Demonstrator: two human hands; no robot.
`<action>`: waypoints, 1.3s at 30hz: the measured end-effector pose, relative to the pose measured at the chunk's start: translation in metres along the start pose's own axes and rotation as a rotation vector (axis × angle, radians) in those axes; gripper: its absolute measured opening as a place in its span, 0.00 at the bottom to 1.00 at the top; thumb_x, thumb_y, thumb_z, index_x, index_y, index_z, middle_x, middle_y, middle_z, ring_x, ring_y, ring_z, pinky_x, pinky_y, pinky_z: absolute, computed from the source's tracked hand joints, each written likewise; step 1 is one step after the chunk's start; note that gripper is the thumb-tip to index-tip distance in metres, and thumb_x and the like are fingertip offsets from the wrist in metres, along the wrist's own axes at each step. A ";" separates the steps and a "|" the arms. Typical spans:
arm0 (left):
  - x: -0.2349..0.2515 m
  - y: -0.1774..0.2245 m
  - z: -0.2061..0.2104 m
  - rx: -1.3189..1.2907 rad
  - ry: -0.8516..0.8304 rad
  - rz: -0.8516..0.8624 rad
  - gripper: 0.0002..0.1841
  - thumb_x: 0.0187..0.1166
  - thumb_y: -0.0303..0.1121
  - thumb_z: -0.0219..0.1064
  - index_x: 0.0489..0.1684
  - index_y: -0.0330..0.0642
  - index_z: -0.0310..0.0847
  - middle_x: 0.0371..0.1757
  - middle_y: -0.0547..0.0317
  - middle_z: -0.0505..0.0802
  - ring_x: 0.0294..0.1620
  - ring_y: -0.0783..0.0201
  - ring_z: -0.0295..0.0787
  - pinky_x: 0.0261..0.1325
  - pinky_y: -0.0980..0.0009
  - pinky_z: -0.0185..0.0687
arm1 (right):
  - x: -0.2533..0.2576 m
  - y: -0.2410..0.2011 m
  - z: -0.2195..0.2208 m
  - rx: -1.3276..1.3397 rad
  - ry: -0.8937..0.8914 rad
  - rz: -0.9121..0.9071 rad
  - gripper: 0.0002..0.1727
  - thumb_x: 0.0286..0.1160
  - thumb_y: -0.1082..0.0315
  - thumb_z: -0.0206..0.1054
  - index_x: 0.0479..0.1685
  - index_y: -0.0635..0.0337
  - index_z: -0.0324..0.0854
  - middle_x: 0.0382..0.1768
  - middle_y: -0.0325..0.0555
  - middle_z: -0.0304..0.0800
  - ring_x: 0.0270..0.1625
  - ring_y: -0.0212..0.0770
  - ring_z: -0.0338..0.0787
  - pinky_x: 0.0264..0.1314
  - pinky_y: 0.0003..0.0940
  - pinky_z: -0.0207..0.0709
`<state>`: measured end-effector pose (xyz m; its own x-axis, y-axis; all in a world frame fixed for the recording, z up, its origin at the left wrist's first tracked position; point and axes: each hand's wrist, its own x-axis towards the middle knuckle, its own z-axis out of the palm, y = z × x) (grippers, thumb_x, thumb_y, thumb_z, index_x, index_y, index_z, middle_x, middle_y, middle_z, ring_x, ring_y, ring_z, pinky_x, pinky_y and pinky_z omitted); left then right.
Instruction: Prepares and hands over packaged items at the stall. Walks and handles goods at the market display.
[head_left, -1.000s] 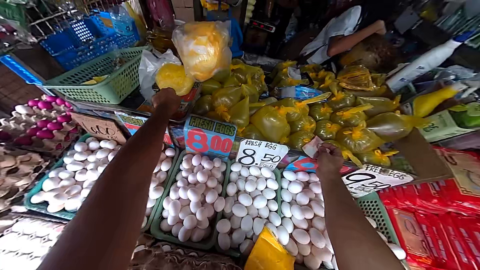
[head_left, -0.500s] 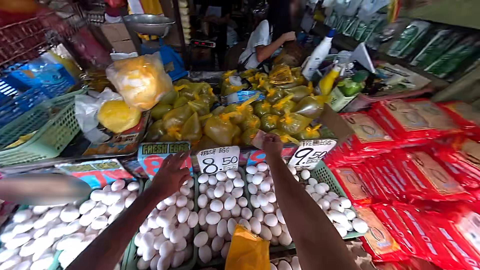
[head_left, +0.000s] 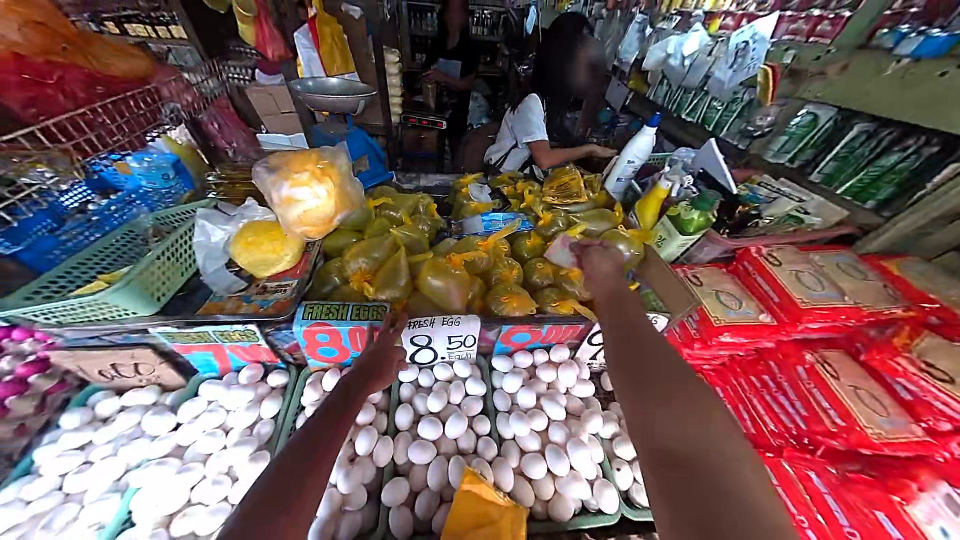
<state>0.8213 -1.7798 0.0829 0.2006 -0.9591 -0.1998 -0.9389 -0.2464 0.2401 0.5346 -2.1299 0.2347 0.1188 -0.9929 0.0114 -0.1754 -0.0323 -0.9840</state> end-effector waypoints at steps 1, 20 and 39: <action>0.000 -0.001 0.001 -0.018 0.003 0.008 0.16 0.83 0.48 0.65 0.50 0.48 0.94 0.99 0.58 0.33 0.97 0.40 0.15 0.88 0.24 0.26 | 0.009 -0.014 -0.003 -0.001 0.035 -0.016 0.14 0.76 0.71 0.66 0.58 0.65 0.83 0.48 0.52 0.92 0.43 0.44 0.91 0.49 0.47 0.86; 0.001 -0.006 -0.018 -0.139 -0.043 0.019 0.15 0.77 0.45 0.72 0.37 0.41 0.96 0.99 0.61 0.39 0.98 0.47 0.19 0.91 0.30 0.29 | 0.082 -0.071 0.035 -0.027 0.112 0.019 0.27 0.60 0.67 0.82 0.62 0.60 0.84 0.58 0.49 0.87 0.56 0.42 0.88 0.59 0.44 0.84; 0.005 -0.009 -0.014 -0.130 0.007 -0.022 0.14 0.77 0.43 0.74 0.34 0.41 0.96 0.99 0.67 0.44 0.98 0.53 0.24 0.94 0.38 0.31 | 0.103 -0.085 0.107 -0.029 -0.018 -0.098 0.28 0.58 0.66 0.81 0.63 0.59 0.82 0.55 0.48 0.88 0.52 0.39 0.90 0.54 0.39 0.87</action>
<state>0.8345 -1.7845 0.0935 0.2229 -0.9542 -0.1996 -0.8903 -0.2827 0.3570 0.6661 -2.2174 0.3006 0.1539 -0.9826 0.1037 -0.1908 -0.1326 -0.9726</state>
